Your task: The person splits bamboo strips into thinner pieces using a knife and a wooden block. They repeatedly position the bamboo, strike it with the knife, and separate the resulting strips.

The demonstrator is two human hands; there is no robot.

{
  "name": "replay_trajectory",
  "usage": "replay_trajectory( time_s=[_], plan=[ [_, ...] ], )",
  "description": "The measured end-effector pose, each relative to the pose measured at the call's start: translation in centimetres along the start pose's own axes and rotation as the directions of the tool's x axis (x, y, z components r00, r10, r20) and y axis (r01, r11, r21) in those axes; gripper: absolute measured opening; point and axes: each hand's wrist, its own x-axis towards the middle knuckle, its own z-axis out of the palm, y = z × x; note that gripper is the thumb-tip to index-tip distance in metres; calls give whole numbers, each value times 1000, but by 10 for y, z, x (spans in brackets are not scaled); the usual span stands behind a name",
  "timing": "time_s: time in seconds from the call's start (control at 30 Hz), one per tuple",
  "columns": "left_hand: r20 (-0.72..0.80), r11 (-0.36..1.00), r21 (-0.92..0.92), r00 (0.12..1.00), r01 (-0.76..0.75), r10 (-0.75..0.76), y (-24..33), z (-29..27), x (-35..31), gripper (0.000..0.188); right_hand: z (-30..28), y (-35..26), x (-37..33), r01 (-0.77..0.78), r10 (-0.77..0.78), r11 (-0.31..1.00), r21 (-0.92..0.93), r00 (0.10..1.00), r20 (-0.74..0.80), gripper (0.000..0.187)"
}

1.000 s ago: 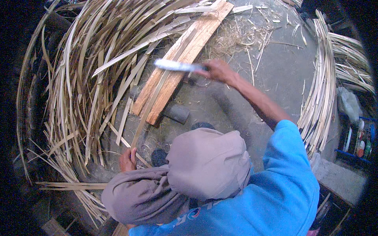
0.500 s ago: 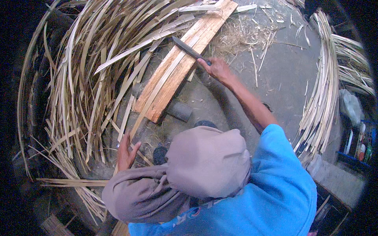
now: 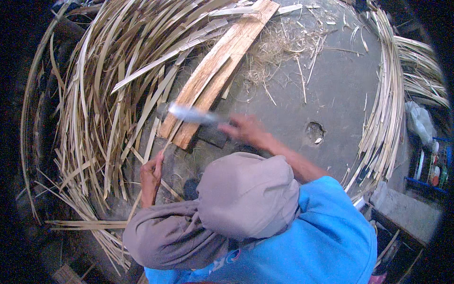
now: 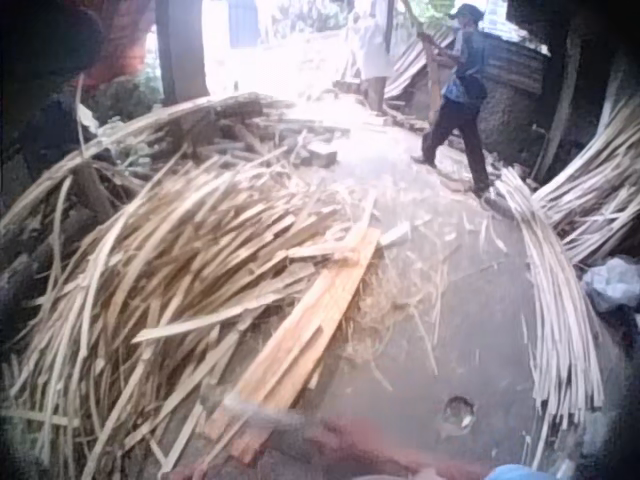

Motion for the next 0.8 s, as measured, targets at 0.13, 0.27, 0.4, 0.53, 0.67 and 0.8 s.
replay_trajectory(
  time_s=[0.13, 0.27, 0.4, 0.53, 0.67, 0.8],
  plan=[
    [34, 999, 35, 999, 31, -32, 18, -4, 6, 25, -26, 25, 57, -354, 365, 929, 112, 924, -113, 55],
    [57, 993, 65, 993, 97, -101, 32, -8, 2, 26, -18, 16, 37, 77, -66, 988, -131, 994, 84, 57],
    [45, 997, 40, 997, 61, -63, 35, -8, -7, 28, -52, 59, 71, -245, 248, 969, 41, 951, -186, 59],
    [8, 998, -4, 998, 66, -66, 33, -8, 7, 30, -51, 67, 91, -276, 256, 956, -104, 952, -168, 60],
    [100, 972, 126, 972, 200, -213, 35, -21, -13, 32, -40, 73, 72, -28, -7, 983, -182, 982, -187, 62],
    [131, 982, 25, 974, 186, -187, 23, -15, -13, 34, -68, 122, 93, -404, 398, 913, 63, 844, -359, 69]
  ],
)
